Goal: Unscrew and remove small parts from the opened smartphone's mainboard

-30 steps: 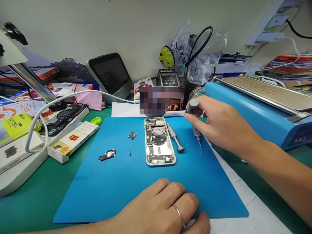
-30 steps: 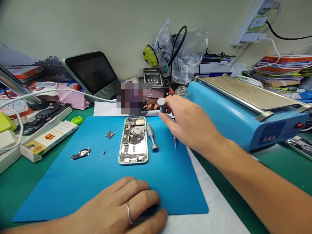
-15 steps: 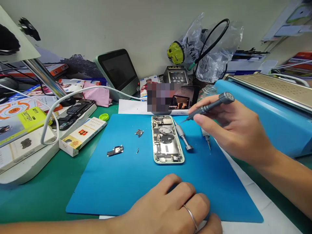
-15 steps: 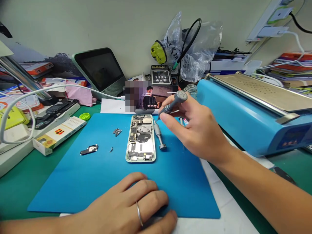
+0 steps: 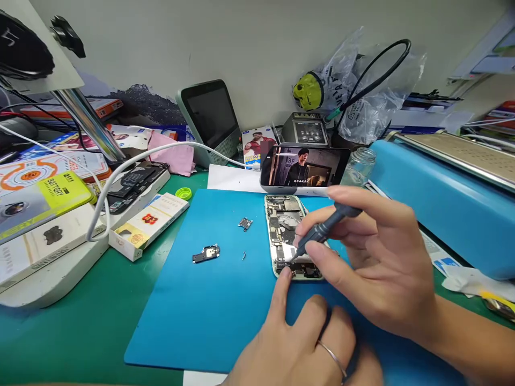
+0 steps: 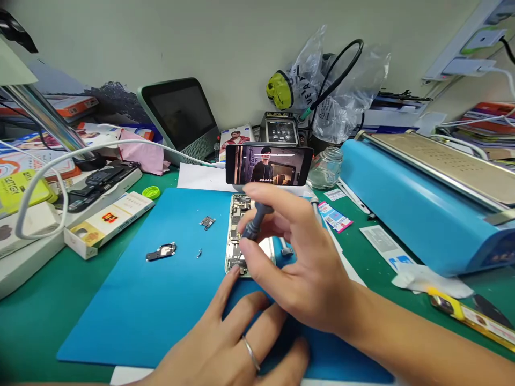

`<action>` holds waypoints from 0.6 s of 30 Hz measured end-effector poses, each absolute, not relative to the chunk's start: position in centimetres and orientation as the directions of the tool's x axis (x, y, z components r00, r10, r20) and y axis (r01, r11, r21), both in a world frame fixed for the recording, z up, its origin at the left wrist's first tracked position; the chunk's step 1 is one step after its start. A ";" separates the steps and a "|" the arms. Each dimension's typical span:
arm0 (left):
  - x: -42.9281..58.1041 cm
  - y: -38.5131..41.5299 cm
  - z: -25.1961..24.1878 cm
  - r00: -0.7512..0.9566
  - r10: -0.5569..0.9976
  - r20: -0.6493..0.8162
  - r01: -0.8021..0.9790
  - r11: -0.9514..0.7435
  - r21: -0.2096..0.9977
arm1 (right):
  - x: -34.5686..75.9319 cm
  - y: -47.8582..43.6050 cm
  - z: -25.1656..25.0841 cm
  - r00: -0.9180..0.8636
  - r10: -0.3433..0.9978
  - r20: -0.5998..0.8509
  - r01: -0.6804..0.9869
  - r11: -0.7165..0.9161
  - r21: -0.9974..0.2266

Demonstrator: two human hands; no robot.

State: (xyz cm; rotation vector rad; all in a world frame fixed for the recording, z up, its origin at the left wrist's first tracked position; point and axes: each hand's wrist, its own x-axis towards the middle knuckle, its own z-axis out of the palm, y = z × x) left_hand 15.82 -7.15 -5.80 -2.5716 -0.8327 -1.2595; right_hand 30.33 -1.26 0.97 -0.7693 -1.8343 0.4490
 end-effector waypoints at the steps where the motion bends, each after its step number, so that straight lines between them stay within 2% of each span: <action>1: 16.2 -7.4 -6.1 0.443 0.446 0.778 0.568 -0.811 0.141 | 30.6 -1.3 0.5 -0.250 0.670 0.699 0.305 0.740 -0.600; 4: 17.1 -8.0 -6.9 0.348 0.517 0.782 0.614 -0.756 0.227 | 31.7 -1.3 -0.5 -0.325 0.622 0.712 0.327 0.781 -0.533; 8: 17.7 -8.4 -7.2 0.339 0.475 0.812 0.629 -0.756 0.180 | 32.1 -1.5 -0.7 -0.319 0.602 0.732 0.359 0.792 -0.494; 14: 17.9 -8.3 -7.3 0.346 0.502 0.792 0.636 -0.747 0.196 | 31.6 -1.1 -0.9 -0.285 0.653 0.702 0.351 0.753 -0.557; 18: 17.7 -8.2 -7.2 0.333 0.514 0.791 0.636 -0.741 0.214 | 31.6 -0.8 -0.9 -0.333 0.654 0.679 0.339 0.755 -0.561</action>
